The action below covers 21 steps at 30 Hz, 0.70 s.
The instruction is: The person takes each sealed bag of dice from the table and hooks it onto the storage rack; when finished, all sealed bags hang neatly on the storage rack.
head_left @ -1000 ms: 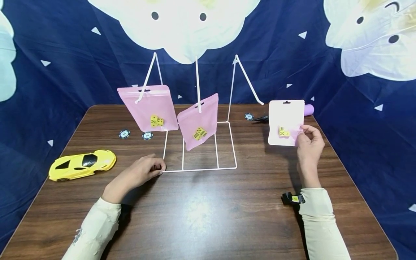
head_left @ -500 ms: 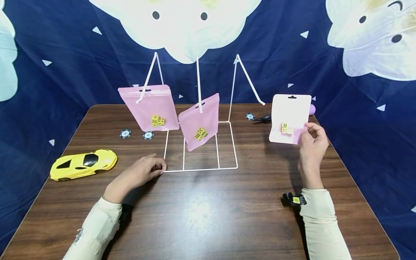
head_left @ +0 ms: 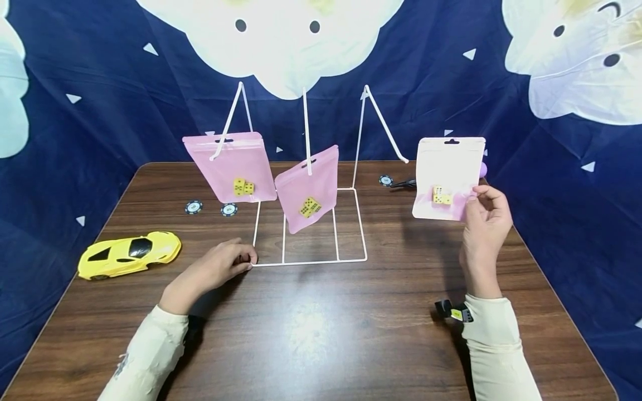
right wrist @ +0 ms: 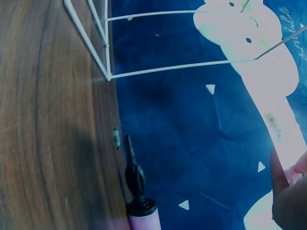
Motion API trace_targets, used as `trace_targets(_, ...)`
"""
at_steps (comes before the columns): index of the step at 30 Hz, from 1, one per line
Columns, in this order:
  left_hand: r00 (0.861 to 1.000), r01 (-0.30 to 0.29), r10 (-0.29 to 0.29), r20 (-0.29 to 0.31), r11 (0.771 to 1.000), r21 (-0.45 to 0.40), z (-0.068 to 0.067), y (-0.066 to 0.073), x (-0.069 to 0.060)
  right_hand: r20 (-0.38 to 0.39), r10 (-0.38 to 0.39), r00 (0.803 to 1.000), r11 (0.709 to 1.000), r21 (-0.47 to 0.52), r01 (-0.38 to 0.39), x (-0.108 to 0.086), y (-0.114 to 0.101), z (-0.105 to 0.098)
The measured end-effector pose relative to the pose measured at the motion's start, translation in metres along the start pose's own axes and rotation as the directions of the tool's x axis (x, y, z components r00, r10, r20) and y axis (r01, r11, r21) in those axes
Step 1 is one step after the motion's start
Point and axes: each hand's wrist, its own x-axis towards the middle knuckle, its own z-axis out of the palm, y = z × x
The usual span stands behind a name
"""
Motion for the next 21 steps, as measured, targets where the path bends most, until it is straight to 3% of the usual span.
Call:
trace_targets(6, 1.0, -0.005, 0.005, 0.001, 1.0, 0.012, -0.001, 0.001, 0.0, -0.005, -0.024, 1.0, 0.996, 0.09, 0.024, -0.001, -0.005, 0.002)
trace_targets(21, 1.0, -0.012, 0.012, 0.004, 1.0, 0.012, -0.001, 0.001, 0.001, -0.001, -0.078, 0.997, 0.978, 0.192, 0.077, -0.013, -0.024, 0.012)
